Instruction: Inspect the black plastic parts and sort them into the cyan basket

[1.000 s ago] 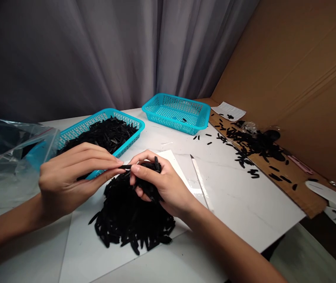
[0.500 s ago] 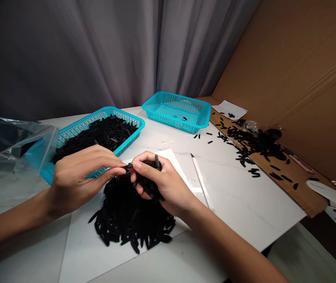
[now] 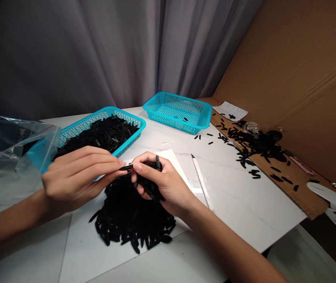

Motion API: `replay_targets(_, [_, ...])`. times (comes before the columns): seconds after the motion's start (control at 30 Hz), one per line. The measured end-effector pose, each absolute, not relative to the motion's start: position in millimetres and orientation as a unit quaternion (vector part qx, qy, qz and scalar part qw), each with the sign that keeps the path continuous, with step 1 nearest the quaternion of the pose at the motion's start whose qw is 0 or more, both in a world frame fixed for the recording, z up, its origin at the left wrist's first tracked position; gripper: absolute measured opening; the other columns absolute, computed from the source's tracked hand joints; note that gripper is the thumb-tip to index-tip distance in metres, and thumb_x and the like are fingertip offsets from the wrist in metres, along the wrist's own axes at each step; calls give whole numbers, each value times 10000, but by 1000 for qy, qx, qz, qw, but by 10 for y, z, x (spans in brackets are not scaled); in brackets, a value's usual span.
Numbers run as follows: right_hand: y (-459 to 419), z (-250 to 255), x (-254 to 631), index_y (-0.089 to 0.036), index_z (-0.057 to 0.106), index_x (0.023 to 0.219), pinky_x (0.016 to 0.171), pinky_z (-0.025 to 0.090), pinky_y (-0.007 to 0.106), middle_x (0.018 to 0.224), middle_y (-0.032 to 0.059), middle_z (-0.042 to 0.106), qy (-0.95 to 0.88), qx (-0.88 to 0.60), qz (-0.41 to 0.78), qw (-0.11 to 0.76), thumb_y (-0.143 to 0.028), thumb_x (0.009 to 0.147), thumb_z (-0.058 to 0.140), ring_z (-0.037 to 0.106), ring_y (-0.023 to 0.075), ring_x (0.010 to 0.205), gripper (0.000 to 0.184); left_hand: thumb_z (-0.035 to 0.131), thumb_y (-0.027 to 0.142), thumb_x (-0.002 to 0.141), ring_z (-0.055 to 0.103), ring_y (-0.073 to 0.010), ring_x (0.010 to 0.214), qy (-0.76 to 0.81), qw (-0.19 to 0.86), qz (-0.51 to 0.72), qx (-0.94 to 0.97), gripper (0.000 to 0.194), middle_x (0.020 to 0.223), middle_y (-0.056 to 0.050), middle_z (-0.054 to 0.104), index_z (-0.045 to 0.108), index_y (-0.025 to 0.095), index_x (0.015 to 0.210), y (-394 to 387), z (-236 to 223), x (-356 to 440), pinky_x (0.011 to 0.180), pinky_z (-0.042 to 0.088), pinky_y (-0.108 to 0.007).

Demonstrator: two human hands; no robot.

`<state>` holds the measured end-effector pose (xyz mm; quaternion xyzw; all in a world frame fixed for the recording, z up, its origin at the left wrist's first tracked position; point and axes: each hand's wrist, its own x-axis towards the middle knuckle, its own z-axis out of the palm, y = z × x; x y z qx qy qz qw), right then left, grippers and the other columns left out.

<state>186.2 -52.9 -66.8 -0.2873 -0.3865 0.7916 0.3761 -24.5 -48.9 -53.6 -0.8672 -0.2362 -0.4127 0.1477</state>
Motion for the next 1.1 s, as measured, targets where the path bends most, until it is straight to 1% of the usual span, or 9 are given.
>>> replay_targets(0.47, [-525,-675,1858,-180,639,855,396,333,135,729,-10,620,-386,-290,790,377,-355,883,752,551,71,523,210,727,129,874,689,-192,757,-239,131,-398,-876,131,826,-31,766,658,176,974,-469,-632,-265,687,574,-329])
replay_targets(0.57, [-528,-673,1852,-170,640,845,398,329,134,734,-6,615,-385,-293,792,373,-365,896,737,545,67,525,223,731,139,865,683,-195,726,-236,175,-376,-879,115,788,-16,751,646,181,931,-443,-606,-305,654,546,-332])
replay_targets(0.67, [-528,-661,1839,-159,643,833,394,313,138,729,-3,605,-377,-307,790,374,-377,894,735,534,65,526,244,697,223,906,678,-211,701,-329,262,-319,-849,48,755,-6,734,653,221,886,-373,-491,-440,614,484,-354])
replay_targets(0.7, [-528,-658,1834,-158,647,840,394,309,139,731,-3,603,-373,-310,790,376,-373,894,734,528,63,526,239,677,259,927,686,-223,738,-390,273,-308,-824,35,800,-18,744,666,226,922,-350,-442,-489,624,473,-360])
replay_targets(0.8, [-532,-663,1818,-161,655,882,396,308,140,744,-3,608,-360,-313,790,385,-344,909,718,516,60,523,195,662,337,950,699,-244,933,-473,215,-311,-796,266,1031,-43,752,645,216,1186,-339,-332,-547,738,504,-351])
replay_targets(0.87, [-542,-681,1802,-160,650,885,402,318,136,755,0,615,-352,-314,791,390,-324,916,709,520,59,527,177,698,339,927,694,-245,974,-403,145,-334,-840,298,1069,-62,746,647,180,1174,-401,-327,-475,818,530,-355])
replay_targets(0.93, [-555,-708,1785,-155,642,860,416,338,134,736,-7,601,-343,-315,792,395,-314,914,712,518,57,530,183,723,304,912,691,-208,871,-297,68,-325,-895,211,972,-48,747,670,167,1064,-494,-374,-344,774,553,-334])
replay_targets(1.0, [-564,-732,1774,-151,637,836,430,356,134,692,-23,567,-336,-318,793,396,-311,910,716,502,52,522,193,703,236,926,691,-208,845,-239,72,-297,-921,147,978,-60,754,673,146,1038,-575,-443,-219,759,563,-344])
replay_targets(1.1, [-563,-745,1774,-156,646,854,430,343,134,626,-30,545,-343,-320,797,381,-313,930,689,489,56,505,179,680,138,925,696,-211,826,-214,81,-318,-920,108,961,-75,763,673,113,1030,-611,-521,-144,729,572,-347])
